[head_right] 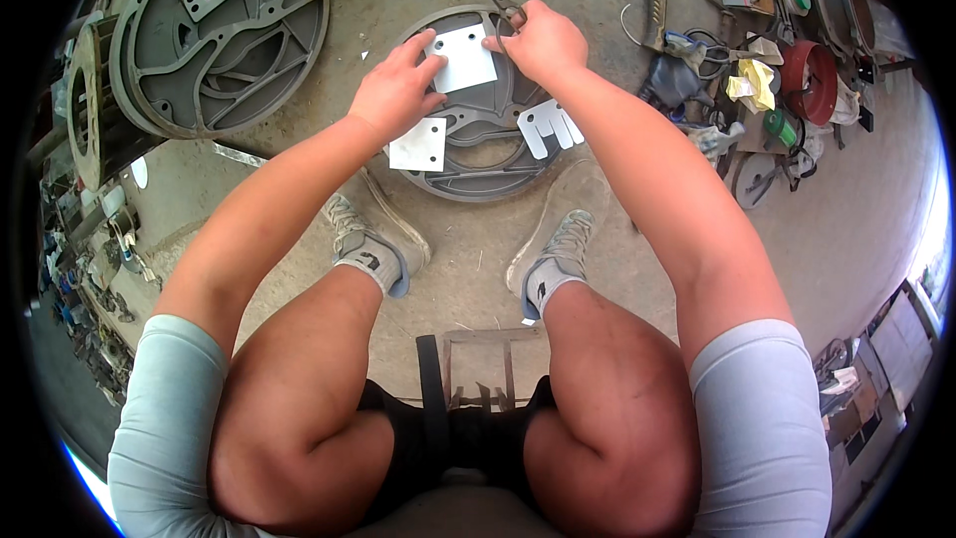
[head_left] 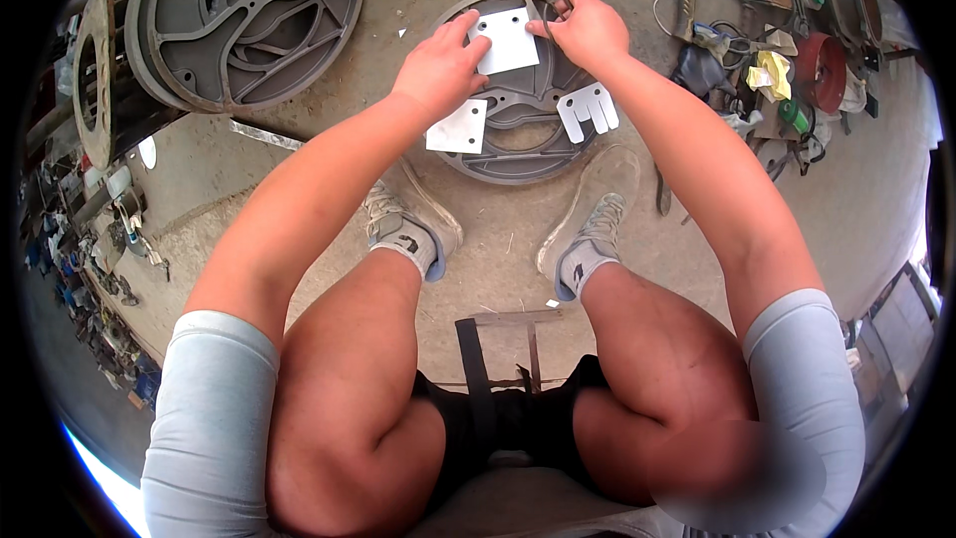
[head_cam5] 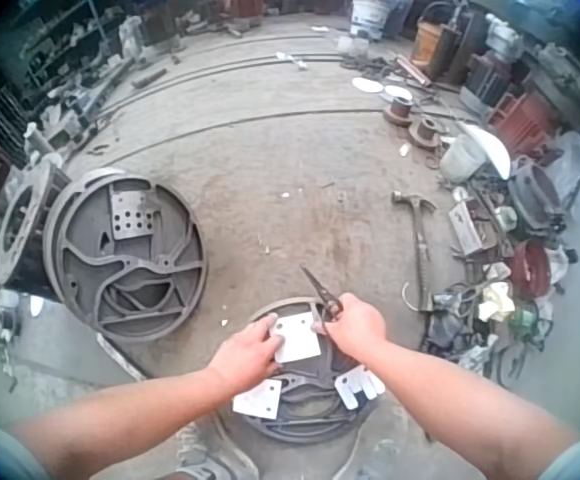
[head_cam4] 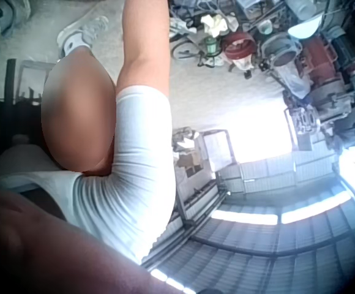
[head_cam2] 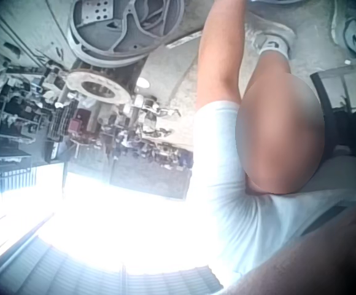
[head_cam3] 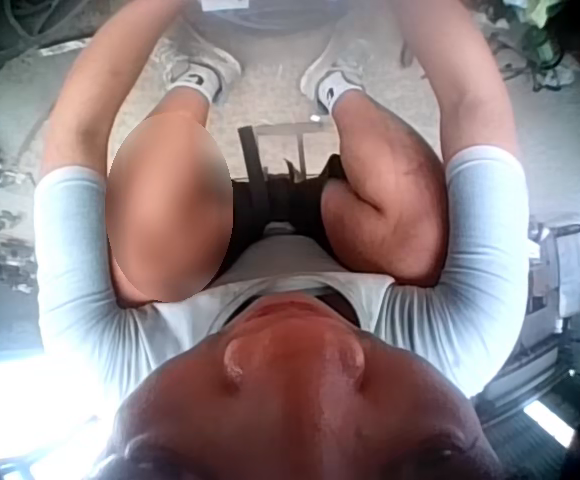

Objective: The person uses shears to cut small white plastic sheets into shapes with two holes and a central slot. They repeatedly pick up sheets, cut along marked lines, and place the finished pieces on a circular metal tray.

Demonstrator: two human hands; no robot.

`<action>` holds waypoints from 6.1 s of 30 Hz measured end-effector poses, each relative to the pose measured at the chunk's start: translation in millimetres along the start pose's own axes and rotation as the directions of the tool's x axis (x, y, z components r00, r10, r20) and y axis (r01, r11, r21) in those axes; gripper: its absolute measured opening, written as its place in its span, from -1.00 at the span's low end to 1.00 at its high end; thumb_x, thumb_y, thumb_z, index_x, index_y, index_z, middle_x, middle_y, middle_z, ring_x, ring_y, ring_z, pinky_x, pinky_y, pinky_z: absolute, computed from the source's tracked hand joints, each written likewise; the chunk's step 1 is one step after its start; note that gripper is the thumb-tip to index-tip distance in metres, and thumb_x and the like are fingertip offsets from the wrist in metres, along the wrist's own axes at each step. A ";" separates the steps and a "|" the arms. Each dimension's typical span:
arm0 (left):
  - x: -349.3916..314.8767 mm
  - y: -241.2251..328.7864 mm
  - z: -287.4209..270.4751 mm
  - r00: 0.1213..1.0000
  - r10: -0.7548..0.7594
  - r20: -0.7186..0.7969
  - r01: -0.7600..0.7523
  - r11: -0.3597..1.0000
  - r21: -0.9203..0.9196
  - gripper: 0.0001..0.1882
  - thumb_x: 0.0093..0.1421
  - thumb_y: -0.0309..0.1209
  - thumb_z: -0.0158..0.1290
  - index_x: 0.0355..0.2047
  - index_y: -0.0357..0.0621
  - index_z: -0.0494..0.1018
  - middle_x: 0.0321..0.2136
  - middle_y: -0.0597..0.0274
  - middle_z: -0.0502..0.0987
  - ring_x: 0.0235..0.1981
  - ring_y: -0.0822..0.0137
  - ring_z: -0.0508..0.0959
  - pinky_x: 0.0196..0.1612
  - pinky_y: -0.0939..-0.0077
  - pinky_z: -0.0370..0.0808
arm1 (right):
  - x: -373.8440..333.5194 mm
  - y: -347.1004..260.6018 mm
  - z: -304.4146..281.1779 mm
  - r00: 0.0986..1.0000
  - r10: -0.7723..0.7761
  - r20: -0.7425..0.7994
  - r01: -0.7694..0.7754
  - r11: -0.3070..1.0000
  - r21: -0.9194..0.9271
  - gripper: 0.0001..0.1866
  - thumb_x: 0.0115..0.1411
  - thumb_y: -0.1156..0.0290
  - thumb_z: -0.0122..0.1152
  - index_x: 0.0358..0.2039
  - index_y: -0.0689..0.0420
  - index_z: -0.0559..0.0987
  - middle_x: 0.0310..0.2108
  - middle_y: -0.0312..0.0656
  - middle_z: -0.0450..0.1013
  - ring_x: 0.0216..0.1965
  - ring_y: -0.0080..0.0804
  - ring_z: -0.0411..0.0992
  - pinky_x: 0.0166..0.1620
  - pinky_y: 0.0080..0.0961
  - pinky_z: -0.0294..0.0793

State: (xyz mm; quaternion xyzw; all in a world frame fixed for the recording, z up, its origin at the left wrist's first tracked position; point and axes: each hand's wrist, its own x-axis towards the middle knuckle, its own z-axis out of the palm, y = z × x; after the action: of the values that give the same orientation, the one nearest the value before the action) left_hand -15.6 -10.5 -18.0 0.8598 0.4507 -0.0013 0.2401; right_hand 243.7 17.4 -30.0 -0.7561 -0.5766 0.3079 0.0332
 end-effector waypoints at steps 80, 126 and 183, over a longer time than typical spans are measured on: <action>26.3 26.5 -14.3 0.993 0.075 0.093 -0.097 0.959 0.264 -0.42 0.27 -0.50 0.16 0.31 0.18 0.50 0.01 0.26 0.50 0.08 0.22 0.56 0.09 0.27 0.63 | 9.2 14.3 -23.5 0.981 -0.057 0.185 0.033 0.991 0.132 -0.32 0.08 -0.30 0.55 -0.23 0.14 0.67 -0.34 -0.20 0.66 -0.29 -0.33 0.63 -0.19 -0.31 0.60; 43.8 27.9 -19.4 0.976 0.137 0.169 -0.178 0.950 0.257 -0.64 0.19 -0.34 0.25 0.02 0.12 0.68 0.05 0.07 0.57 0.17 0.04 0.58 0.18 0.17 0.60 | 31.7 -7.9 -76.6 0.483 0.117 0.868 0.525 0.754 -0.394 -0.14 0.21 -0.58 0.17 -0.48 0.12 0.68 -0.50 -0.19 0.50 -0.40 -0.25 0.48 -0.26 -0.22 0.48; 50.1 29.5 -30.3 0.987 0.065 0.144 -0.104 0.954 0.281 -0.37 0.26 -0.50 0.20 0.30 0.44 0.56 -0.07 0.28 0.47 0.03 0.24 0.58 0.04 0.32 0.65 | 21.5 -13.5 -45.0 0.581 0.026 0.814 0.283 0.931 -0.231 -0.31 0.07 -0.32 0.55 -0.48 0.20 0.73 -0.71 -0.19 0.45 -0.62 -0.32 0.46 -0.45 -0.28 0.47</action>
State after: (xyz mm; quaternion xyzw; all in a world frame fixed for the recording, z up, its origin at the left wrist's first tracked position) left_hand 30.5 26.7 10.0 0.9020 0.3915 -0.1142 0.1419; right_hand 258.0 54.7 2.7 -0.4836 -0.6265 0.5094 -0.3379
